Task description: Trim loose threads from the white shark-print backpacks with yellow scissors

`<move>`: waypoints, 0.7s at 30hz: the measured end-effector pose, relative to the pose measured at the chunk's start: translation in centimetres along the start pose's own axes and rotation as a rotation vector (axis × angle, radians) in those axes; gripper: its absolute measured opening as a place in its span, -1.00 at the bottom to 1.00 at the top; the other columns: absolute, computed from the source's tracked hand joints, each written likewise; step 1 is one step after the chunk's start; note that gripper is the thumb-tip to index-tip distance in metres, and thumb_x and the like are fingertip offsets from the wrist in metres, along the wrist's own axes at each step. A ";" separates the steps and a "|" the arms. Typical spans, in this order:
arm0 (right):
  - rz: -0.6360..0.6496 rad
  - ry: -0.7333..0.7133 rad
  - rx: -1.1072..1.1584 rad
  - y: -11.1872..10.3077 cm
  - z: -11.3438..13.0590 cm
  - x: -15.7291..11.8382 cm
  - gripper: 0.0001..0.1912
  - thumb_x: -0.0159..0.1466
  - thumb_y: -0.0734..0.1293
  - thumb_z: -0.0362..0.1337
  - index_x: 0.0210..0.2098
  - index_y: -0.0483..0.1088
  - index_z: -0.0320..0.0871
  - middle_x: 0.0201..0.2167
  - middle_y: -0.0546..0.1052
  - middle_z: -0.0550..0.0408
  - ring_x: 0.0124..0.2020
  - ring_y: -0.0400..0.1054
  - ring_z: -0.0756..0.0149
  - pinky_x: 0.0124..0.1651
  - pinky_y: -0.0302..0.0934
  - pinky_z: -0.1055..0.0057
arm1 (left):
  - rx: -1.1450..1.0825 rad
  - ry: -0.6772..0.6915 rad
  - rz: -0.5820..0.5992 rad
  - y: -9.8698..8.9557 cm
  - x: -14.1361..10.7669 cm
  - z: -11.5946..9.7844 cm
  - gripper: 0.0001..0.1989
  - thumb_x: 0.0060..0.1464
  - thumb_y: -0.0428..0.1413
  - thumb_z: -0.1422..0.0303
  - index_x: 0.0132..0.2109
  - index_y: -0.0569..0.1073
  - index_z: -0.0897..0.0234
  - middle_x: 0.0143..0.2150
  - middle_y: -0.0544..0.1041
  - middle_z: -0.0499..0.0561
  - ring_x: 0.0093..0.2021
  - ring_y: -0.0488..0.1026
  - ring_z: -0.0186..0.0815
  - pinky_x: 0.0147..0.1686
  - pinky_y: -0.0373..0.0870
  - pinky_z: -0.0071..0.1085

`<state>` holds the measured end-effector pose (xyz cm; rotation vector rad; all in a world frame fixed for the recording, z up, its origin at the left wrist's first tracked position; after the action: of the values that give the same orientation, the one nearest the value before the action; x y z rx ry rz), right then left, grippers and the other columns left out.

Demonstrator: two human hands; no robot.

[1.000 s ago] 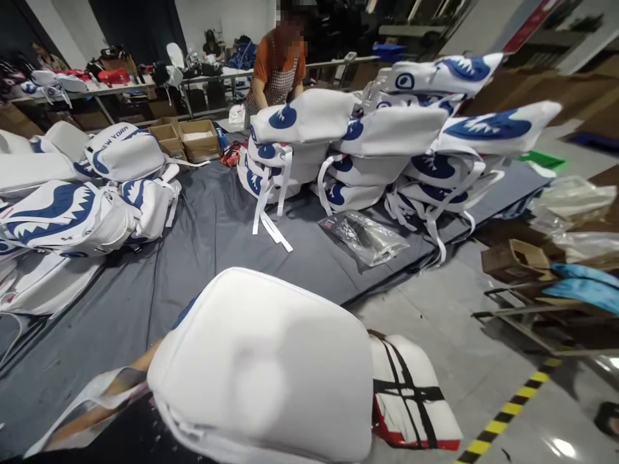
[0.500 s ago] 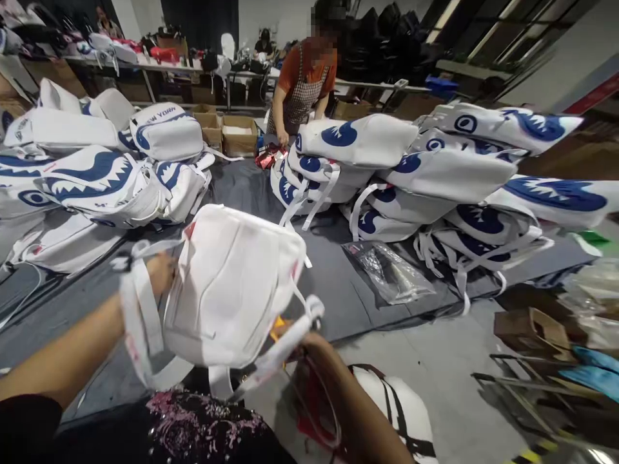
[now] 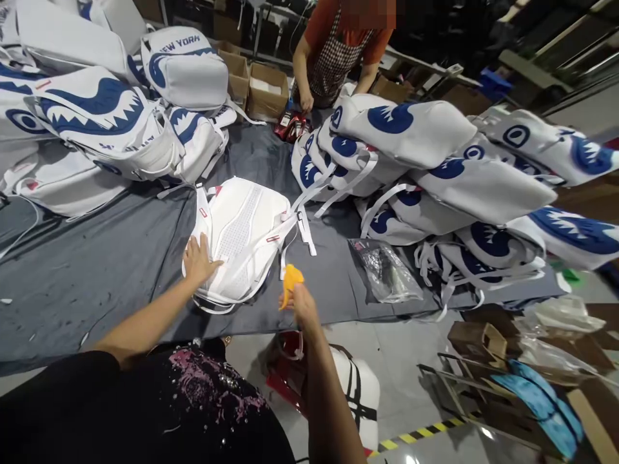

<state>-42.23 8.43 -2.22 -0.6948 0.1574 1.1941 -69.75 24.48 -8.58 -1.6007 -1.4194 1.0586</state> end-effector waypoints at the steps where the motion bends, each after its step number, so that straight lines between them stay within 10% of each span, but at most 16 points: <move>1: 0.065 -0.049 -0.099 0.9 1.3 0.0 -0.37 0.28 0.01 0.32 -0.23 0.29 -0.11 -0.40 0.51 -0.10 -0.37 0.49 0.11 -0.23 0.42 0.20 | -0.009 -0.008 0.011 -0.2 0.0 1.3 0.01 0.11 0.25 0.18 0.50 -0.08 0.50 0.49 -0.05 0.52 0.46 0.04 0.26 0.33 0.13 0.11; 6: 0.173 -0.105 -0.293 2.6 4.4 -1.4 -0.50 0.37 0.04 0.15 -0.16 0.32 -0.12 -0.43 0.49 0.02 -0.42 0.45 0.21 -0.32 0.36 0.31 | -0.220 -0.120 0.155 -4.1 -2.1 11.0 -0.26 0.19 0.01 0.44 0.48 0.05 0.44 0.37 0.31 0.36 0.27 0.39 0.09 0.20 0.37 -0.04; 9: 0.223 -0.109 -0.284 2.9 5.6 -0.9 -0.52 0.38 0.03 0.13 -0.19 0.31 -0.12 -0.46 0.49 0.05 -0.45 0.43 0.23 -0.35 0.34 0.34 | -0.417 -0.082 0.012 -7.5 -3.2 14.6 -0.43 0.21 -0.01 0.35 0.34 0.35 0.29 0.23 0.51 0.18 0.18 0.49 0.00 0.18 0.40 -0.09; 14: 0.170 -0.229 -0.425 4.4 10.7 4.6 -0.56 0.44 0.06 0.07 -0.11 0.33 -0.13 -0.45 0.51 0.09 -0.48 0.42 0.27 -0.32 0.28 0.38 | -0.739 -0.033 -0.228 -8.9 -0.5 11.5 -0.50 0.15 0.10 0.16 0.15 0.50 0.33 0.14 0.57 0.13 0.14 0.49 -0.12 0.21 0.36 -0.22; 17: 0.031 -0.187 -0.624 5.5 13.2 8.2 -0.59 0.48 0.02 -0.02 -0.09 0.34 -0.16 -0.47 0.51 0.06 -0.52 0.39 0.29 -0.33 0.24 0.39 | -0.988 -0.113 0.052 -6.4 2.1 8.3 -0.54 0.18 0.12 0.05 0.00 0.55 0.35 0.00 0.63 0.17 0.05 0.55 -0.11 0.11 0.44 -0.24; 21: 0.353 -0.277 -0.852 7.0 14.2 8.7 -0.64 0.47 0.10 -0.06 -0.20 0.37 -0.17 -0.49 0.51 0.04 -0.51 0.37 0.29 -0.36 0.19 0.42 | -1.334 -0.504 0.440 -3.6 3.3 7.6 -0.39 0.35 -0.15 -0.05 -0.06 0.53 0.42 -0.24 0.65 0.25 -0.25 0.63 -0.17 -0.22 0.53 -0.33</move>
<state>-48.49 24.83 1.99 -1.2590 -0.5134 1.6943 -77.98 28.18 -8.53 -2.7841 -2.4591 0.7344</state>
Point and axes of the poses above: each hand's wrist, its own x-axis towards the middle knuckle, its own y-axis out of the palm, z = x × y, the point moved 3 cm from there along x, towards the middle knuckle
